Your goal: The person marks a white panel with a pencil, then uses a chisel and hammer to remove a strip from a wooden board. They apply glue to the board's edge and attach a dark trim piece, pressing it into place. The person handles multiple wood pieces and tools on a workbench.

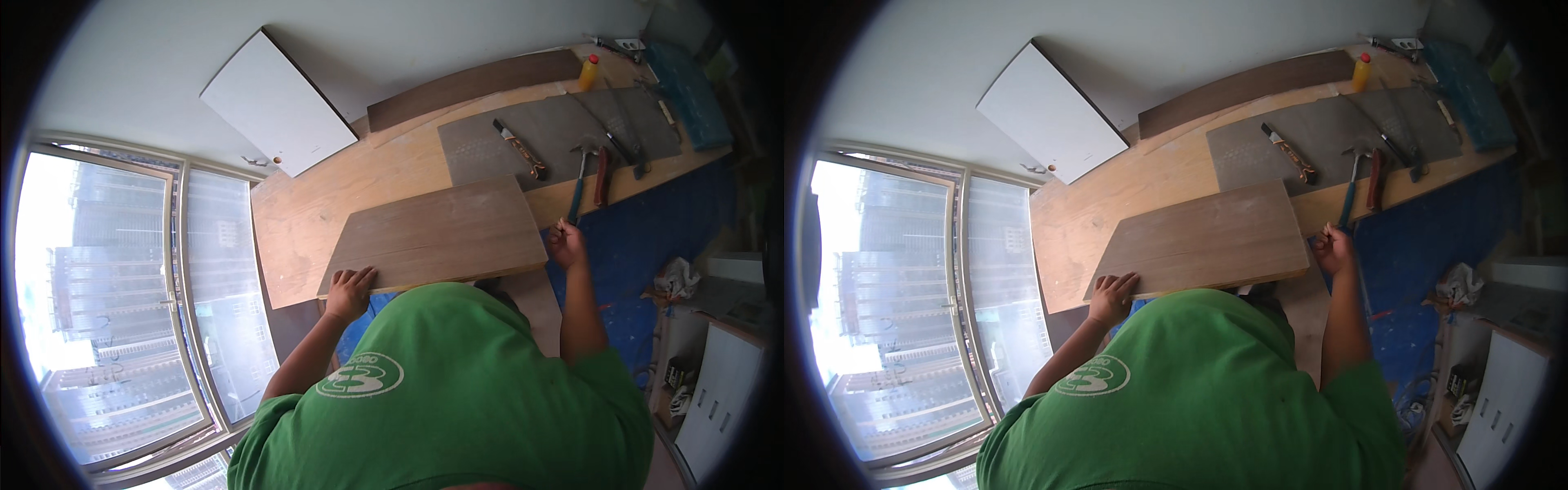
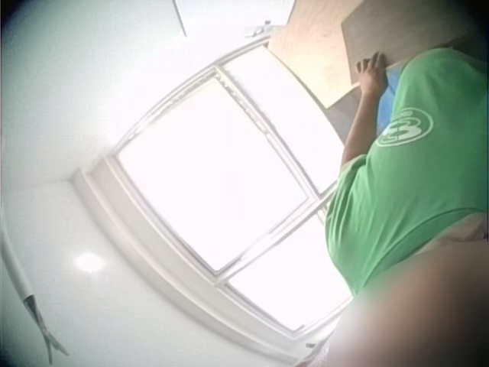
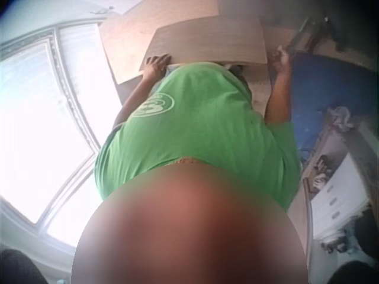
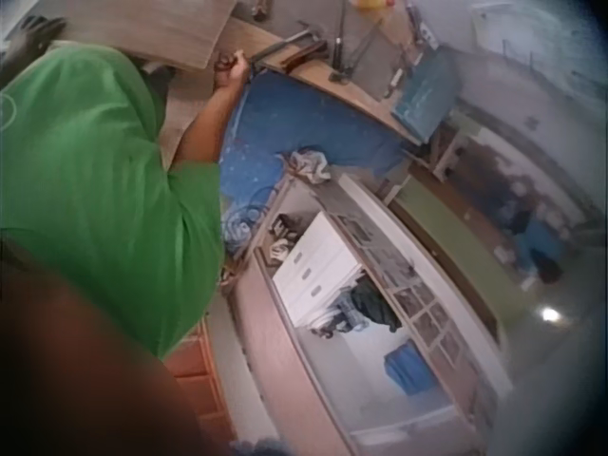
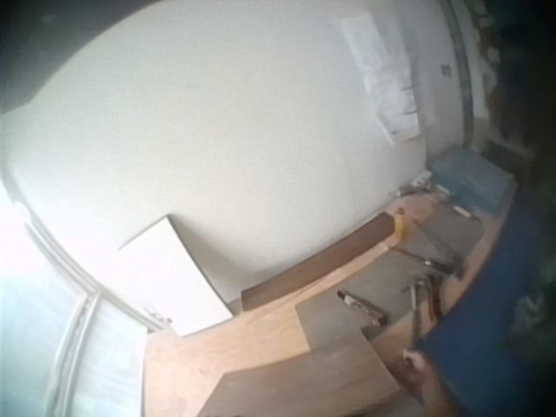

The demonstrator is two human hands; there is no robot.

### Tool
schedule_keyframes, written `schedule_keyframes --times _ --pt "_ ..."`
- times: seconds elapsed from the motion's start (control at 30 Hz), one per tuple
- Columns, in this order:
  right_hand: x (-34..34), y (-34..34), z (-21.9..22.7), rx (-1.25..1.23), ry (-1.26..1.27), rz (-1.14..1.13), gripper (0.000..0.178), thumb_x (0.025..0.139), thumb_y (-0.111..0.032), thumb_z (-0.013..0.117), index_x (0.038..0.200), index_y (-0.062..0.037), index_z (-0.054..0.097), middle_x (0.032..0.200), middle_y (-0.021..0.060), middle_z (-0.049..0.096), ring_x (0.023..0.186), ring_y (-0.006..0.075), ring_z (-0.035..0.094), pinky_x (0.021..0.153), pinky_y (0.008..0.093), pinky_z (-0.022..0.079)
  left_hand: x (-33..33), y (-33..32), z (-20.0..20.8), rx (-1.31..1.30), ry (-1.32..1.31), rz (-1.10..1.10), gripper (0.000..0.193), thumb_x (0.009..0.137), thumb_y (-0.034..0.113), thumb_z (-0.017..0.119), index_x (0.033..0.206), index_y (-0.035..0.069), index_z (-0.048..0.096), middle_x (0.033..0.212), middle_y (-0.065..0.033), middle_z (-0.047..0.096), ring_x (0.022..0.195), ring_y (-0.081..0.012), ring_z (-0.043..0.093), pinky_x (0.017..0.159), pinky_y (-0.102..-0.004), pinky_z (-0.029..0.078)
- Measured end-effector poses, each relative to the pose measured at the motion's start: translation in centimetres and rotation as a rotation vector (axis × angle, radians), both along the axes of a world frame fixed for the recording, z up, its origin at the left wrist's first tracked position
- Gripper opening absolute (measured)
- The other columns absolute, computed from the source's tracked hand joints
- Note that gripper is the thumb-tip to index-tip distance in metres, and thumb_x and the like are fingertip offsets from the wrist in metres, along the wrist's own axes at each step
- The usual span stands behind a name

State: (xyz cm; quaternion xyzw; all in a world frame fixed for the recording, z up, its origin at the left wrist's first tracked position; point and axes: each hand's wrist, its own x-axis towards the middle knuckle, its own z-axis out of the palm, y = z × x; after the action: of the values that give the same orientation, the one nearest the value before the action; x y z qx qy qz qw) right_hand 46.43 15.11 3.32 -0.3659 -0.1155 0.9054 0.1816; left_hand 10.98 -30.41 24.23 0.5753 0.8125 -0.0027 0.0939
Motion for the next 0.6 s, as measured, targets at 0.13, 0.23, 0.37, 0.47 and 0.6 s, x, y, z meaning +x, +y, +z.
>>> schedule_keyframes --times 0.13,0.23,0.37,0.47,0.6 --pt "3.7 -0.6 -0.3 0.167 -0.734 0.249 0.018 0.107 -0.028 0.061 0.097 -0.0128 0.058 0.086 0.0022 0.058 0.078 0.0157 0.058 0.068 0.0322 0.047 -0.2 0.0 -0.1 0.006 -0.001 -0.004 0.054 0.083 0.013 0.068 0.137 0.013 0.065 0.14 -0.0034 0.068 0.117 -0.0244 0.063 0.108 -0.0449 0.043" --pt "2.4 -2.0 1.7 0.236 -0.662 0.34 0.023 0.106 -0.035 0.064 0.114 -0.0139 0.061 0.096 0.0051 0.06 0.083 0.0205 0.061 0.078 0.0393 0.052 -0.5 -0.1 -0.3 0.024 0.005 -0.017 0.054 0.082 0.012 0.069 0.136 0.012 0.066 0.139 -0.0038 0.068 0.117 -0.0249 0.064 0.109 -0.045 0.043" --pt "-3.1 -2.0 7.5 0.016 -0.226 0.339 0.047 0.101 -0.037 0.07 0.138 -0.0116 0.059 0.122 0.0135 0.067 0.108 0.0286 0.068 0.099 0.0493 0.054 -0.8 -0.4 -0.7 0.039 -0.004 -0.008 0.057 0.079 0.013 0.074 0.136 0.013 0.066 0.14 -0.0044 0.068 0.119 -0.0253 0.064 0.111 -0.0466 0.041" --pt "-7.0 -2.5 10.7 0.044 -0.158 0.334 0.052 0.099 -0.032 0.073 0.138 -0.0003 0.059 0.126 0.0194 0.068 0.112 0.0312 0.07 0.096 0.0501 0.056 -0.9 -0.9 -0.7 0.055 0.008 0.043 0.06 0.076 0.016 0.078 0.135 0.014 0.067 0.139 -0.0041 0.069 0.119 -0.0264 0.063 0.11 -0.0476 0.042" --pt "-8.8 -1.6 11.6 0.292 -0.384 0.57 0.045 0.099 -0.024 0.072 0.127 0.0091 0.062 0.118 0.023 0.071 0.103 0.0324 0.073 0.089 0.0476 0.059 -0.4 -1.2 -0.7 0.113 0.112 0.221 0.078 0.073 0.027 0.085 0.145 0.013 0.058 0.155 -0.0098 0.054 0.14 -0.0313 0.049 0.12 -0.0531 0.031"
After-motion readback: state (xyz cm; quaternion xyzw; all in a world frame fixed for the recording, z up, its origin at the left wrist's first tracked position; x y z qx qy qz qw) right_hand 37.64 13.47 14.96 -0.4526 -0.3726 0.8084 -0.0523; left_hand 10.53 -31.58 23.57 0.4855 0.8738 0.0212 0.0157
